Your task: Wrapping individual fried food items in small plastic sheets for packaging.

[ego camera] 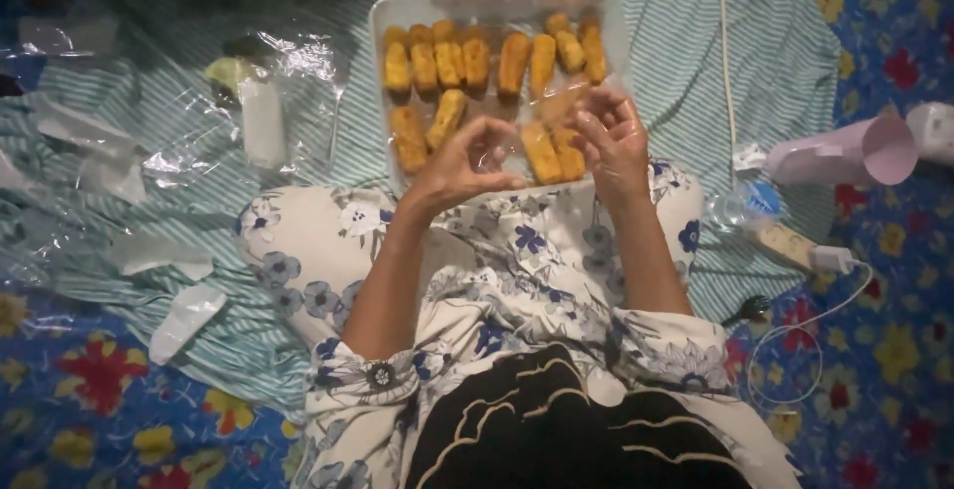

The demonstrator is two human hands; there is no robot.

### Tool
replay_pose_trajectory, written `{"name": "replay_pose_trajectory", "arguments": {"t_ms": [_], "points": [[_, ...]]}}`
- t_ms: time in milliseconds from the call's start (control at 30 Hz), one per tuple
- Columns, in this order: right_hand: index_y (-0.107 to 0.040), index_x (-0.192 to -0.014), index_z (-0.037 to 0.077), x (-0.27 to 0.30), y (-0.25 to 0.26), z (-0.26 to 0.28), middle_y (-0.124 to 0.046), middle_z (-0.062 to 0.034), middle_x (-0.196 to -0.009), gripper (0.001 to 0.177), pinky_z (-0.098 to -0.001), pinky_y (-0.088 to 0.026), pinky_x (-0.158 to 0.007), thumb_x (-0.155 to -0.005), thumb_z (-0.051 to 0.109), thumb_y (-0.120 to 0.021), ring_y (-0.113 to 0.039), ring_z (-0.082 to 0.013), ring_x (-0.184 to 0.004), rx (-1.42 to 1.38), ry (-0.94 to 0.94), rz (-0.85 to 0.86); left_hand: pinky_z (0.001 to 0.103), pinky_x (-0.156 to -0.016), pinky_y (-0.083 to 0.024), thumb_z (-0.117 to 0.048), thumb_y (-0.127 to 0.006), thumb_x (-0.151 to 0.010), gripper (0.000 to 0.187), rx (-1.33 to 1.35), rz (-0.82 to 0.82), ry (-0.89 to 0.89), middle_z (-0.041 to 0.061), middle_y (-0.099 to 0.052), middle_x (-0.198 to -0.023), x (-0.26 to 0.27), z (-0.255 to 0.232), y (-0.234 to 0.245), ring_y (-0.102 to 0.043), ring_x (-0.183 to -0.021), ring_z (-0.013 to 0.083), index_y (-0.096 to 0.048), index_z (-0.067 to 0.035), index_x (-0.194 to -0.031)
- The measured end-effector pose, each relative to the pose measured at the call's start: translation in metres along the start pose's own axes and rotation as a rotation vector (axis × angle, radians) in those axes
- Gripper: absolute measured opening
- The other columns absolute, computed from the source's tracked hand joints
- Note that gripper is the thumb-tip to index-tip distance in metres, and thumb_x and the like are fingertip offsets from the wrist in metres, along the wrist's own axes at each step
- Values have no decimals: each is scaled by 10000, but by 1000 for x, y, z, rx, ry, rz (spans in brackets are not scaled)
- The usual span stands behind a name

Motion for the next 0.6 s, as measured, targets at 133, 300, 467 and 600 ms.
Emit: {"name": "replay_pose_trajectory", "arguments": {"t_ms": [133, 300, 467, 600], "points": [[-599, -1234, 112, 5, 1, 1, -645, -35, -1040, 337, -222, -622, -717, -931, 84, -745, -719, -172, -904, 55, -36, -40, 203, -756, -604, -88, -958, -713, 665, 31, -43, 49, -19, -567, -947, -4, 4, 13, -599, -847, 63, -631, -138, -1290], [-638, -1211, 111, 3, 10, 1, -648, -18, -1010, 305, -226, -605, -736, -930, 124, -757, -706, -154, -922, 138, -31, -58, 229, -628, -627, -143, -898, -809, 496, 35, -96, 12, 55, -701, -960, -11, 10, 26, -693, -746, 108, -673, -108, -1250], [-649, -1145, 102, 8, 10, 3, -655, -24, -1000, 212, -217, -593, -746, -949, 119, -731, -699, -138, -911, 195, -29, -69, 218, -598, -619, -86, -904, -789, 523, 45, -210, -21, 66, -713, -952, -12, 20, 40, -710, -730, 110, -675, -105, -1258], [-637, -1181, 81, 15, -1, 12, -647, -66, -982, 232, -249, -584, -774, -966, 126, -711, -665, -137, -893, 247, -9, -17, 197, -558, -588, -26, -933, -728, 550, 48, -290, -72, 62, -719, -907, -13, 8, 48, -697, -720, 103, -689, -86, -1217]]}}
Point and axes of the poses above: each hand's wrist, its own x-axis away from the middle knuckle, its own y-axis out of the back of the hand, z = x × y, the point moved 10 cm from there along -x, towards the middle knuckle
